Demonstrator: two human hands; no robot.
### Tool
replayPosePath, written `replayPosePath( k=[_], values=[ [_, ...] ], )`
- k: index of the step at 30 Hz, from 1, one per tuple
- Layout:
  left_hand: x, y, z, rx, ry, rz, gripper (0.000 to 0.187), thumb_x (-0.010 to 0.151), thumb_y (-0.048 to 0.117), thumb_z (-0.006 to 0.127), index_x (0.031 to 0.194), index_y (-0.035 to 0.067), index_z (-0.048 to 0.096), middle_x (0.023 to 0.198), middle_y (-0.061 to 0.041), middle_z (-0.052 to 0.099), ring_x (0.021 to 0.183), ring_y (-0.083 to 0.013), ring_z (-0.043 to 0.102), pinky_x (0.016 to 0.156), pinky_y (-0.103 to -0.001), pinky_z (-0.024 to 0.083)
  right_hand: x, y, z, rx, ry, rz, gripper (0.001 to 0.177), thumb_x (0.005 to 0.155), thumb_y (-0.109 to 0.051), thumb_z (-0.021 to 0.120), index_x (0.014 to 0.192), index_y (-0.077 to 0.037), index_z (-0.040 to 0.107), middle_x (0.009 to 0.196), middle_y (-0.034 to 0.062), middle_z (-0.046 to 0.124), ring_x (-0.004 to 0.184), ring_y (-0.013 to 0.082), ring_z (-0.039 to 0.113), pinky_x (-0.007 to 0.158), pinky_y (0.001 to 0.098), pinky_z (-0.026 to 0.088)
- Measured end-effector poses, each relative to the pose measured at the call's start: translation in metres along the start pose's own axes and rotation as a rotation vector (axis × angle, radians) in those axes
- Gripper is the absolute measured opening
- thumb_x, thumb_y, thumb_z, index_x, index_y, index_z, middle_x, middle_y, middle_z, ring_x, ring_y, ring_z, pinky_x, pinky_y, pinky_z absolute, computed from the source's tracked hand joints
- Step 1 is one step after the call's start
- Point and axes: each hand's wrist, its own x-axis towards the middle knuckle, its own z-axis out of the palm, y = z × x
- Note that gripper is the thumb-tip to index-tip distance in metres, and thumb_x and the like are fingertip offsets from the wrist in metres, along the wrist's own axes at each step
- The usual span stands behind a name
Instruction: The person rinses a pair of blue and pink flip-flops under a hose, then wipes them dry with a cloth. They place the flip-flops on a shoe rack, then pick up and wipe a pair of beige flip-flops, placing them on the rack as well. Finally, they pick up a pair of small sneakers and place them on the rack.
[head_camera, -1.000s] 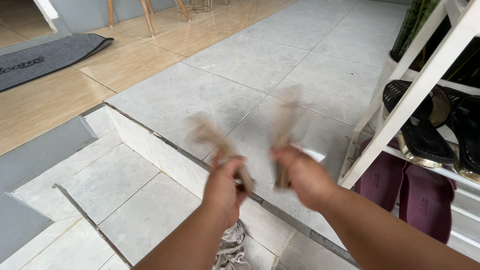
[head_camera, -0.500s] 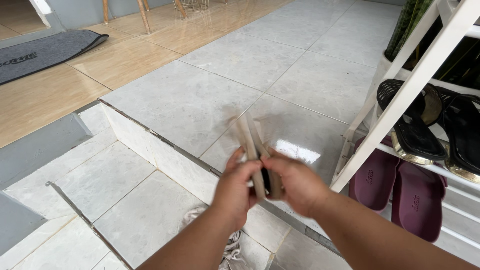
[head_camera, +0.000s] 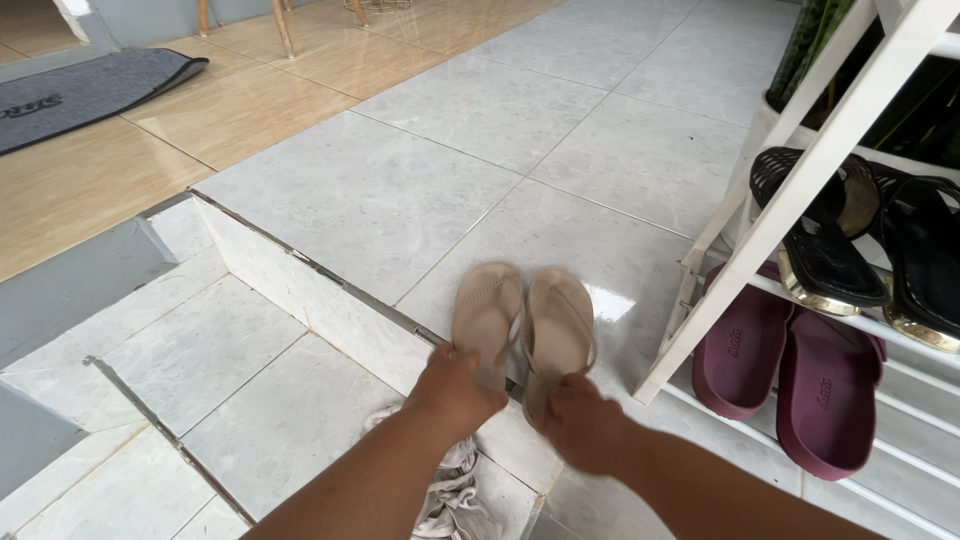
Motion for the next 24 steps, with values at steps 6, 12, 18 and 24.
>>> replayPosePath(
  k=[6, 12, 18, 24],
  values=[
    [0.011, -0.050, 0.025, -0.294, 0.052, -0.086, 0.074, 0.079, 0.037, 0.075, 0.145, 0.013, 0.054, 0.147, -0.013, 0.059, 0.129, -0.0246, 0.063, 0.109, -0.036, 0.052, -0.009, 0.024, 0.019, 0.167, 0.006, -0.022, 0.074, 0.098, -0.040, 0.058, 0.158, -0.010, 0.026, 0.171, 0.0058, 0.008, 0.151, 0.0264, 0.031, 0.121, 0.0340, 0.034],
    [-0.043, -0.021, -0.010, -0.135, 0.153, -0.423, 0.089, 0.083, 0.055, 0.076, 0.155, 0.022, 0.036, 0.163, -0.010, 0.026, 0.151, -0.0306, 0.028, 0.118, -0.044, 0.039, -0.018, 0.010, 0.002, 0.344, 0.051, 0.152, 0.070, 0.094, -0.038, 0.061, 0.155, -0.018, 0.034, 0.172, 0.0004, 0.008, 0.148, 0.0236, 0.041, 0.118, 0.0328, 0.041],
    [-0.054, -0.086, 0.036, 0.226, -0.318, -0.403, 0.103, 0.086, 0.049, 0.080, 0.164, 0.027, 0.015, 0.165, -0.019, 0.013, 0.156, -0.0360, 0.012, 0.122, -0.048, 0.032, -0.028, 0.006, -0.003, 0.538, 0.256, 0.019, 0.056, 0.092, -0.033, 0.066, 0.145, -0.018, 0.053, 0.165, 0.0003, 0.032, 0.145, 0.0241, 0.041, 0.113, 0.0344, 0.041],
    [-0.008, -0.176, 0.116, 0.116, -0.269, -0.366, 0.091, 0.085, 0.031, 0.082, 0.159, 0.025, 0.030, 0.161, -0.020, 0.030, 0.149, -0.0375, 0.035, 0.120, -0.041, 0.042, -0.045, -0.005, -0.024, 0.864, 0.203, 0.218, 0.050, 0.095, -0.034, 0.067, 0.142, -0.021, 0.058, 0.131, 0.0052, 0.065, 0.097, 0.0138, 0.070, 0.086, 0.0310, 0.059]
  ],
)
